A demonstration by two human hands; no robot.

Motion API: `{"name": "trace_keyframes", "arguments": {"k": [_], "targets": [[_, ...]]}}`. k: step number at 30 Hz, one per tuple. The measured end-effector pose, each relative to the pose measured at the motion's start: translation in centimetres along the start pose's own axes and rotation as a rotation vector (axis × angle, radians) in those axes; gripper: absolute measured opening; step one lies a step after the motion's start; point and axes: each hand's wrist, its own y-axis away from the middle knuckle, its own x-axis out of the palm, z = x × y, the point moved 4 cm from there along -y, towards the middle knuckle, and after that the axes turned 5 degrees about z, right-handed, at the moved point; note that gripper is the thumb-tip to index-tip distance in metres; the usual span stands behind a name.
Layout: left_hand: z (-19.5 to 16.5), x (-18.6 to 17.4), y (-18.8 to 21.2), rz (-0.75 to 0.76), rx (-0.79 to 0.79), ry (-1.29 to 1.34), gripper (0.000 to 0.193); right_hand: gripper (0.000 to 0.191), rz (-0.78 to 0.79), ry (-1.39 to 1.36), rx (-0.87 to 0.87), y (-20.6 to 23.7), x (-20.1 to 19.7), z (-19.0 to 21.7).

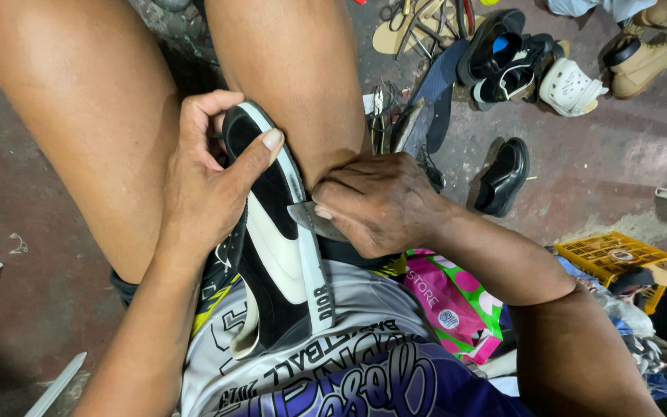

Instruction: The person sits on the floor and uses a curved metal tool to scrape and clean the white rubber sole and side panels of a black and white sneaker. They hold the shoe in their left hand and work along the edges and surface of the sole with the tool in their right hand.

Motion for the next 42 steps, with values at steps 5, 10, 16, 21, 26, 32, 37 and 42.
{"name": "trace_keyframes", "arguments": {"k": [5,10,16,21,26,32,37,42], "targets": [[-0.1,-0.2,0.2,0.015,-0.008,-0.014,0.046,0.013,0.012,0.004,0.008,0.3,0.3,-0.1],[-0.3,-0.2,0.3,0.015,-0.002,-0.014,0.046,0.012,0.009,-0.003,-0.01,0.4,0.5,-0.1],[-0.2,-0.2,0.4,0.024,0.005,0.053,0.045,0.012,0.046,-0.008,-0.045,0.5,0.3,0.2],[-0.1,-0.4,0.4,0.006,0.02,0.015,0.043,0.011,0.028,-0.021,0.005,0.5,-0.3,0.4],[-0.2,-0.4,0.3,-0.004,0.014,-0.026,0.043,0.011,-0.005,-0.012,0.013,-0.1,-0.5,0.5],[-0.6,-0.4,0.4,0.004,0.041,-0.045,0.042,0.013,-0.07,0.005,0.033,-0.6,-0.2,0.9],[-0.5,-0.6,0.7,-0.011,0.01,-0.078,0.044,0.012,-0.031,0.054,0.027,-0.3,0.0,1.3],[-0.5,-0.4,0.8,-0.013,0.044,-0.072,0.045,0.014,-0.013,0.062,0.016,0.4,0.3,1.3]]}}
